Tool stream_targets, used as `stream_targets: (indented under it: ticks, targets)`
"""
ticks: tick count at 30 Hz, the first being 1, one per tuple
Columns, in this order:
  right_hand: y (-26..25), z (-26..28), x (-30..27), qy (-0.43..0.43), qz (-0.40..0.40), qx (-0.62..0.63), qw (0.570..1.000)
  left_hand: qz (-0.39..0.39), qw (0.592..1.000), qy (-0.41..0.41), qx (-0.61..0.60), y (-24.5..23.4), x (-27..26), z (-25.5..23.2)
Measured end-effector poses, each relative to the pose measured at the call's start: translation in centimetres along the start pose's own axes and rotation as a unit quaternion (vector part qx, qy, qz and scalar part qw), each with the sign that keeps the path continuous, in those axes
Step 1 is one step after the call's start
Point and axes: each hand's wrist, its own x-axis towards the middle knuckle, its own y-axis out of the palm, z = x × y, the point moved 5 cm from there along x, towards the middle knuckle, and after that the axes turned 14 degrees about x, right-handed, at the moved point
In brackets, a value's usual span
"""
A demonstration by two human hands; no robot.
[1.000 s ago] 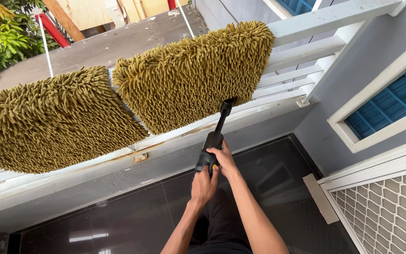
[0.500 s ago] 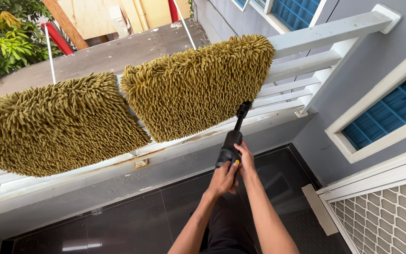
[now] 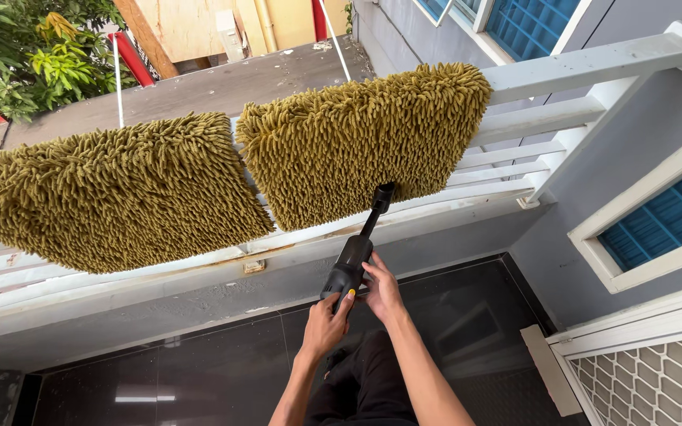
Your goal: The person uses a handheld vacuum with a brush attachment to clean two green shaggy mats hanging on a balcony railing.
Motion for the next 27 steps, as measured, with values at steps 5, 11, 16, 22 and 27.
stream_targets:
  ticks: [5,11,16,22,27]
  targets:
    - [0.4,0.9,-3.0,-0.031,-0.007,0.028,0.999,-0.008,1.000,0.019,0.004,-0.6,-2.4,-1.3]
    - [1.5,4.1,-4.1,-0.107,-0.030,0.030,0.993,-0.009,0.995,0.086,0.048,-0.9,-1.3,-5.1]
    - [2.9,4.5,-1.4,-0.130,-0.012,0.002,0.991,-0.045,0.990,0.118,0.064,-1.6,-0.2,-5.4]
    - [4.8,-0.5,-0.3,-0.082,-0.017,-0.076,0.994,-0.020,0.999,0.038,0.029,-3.1,-2.1,-0.9]
    - [5.4,-3.1,-2.9,0.011,-0.025,-0.110,0.994,-0.029,0.999,-0.004,-0.026,-3.0,-4.2,2.3]
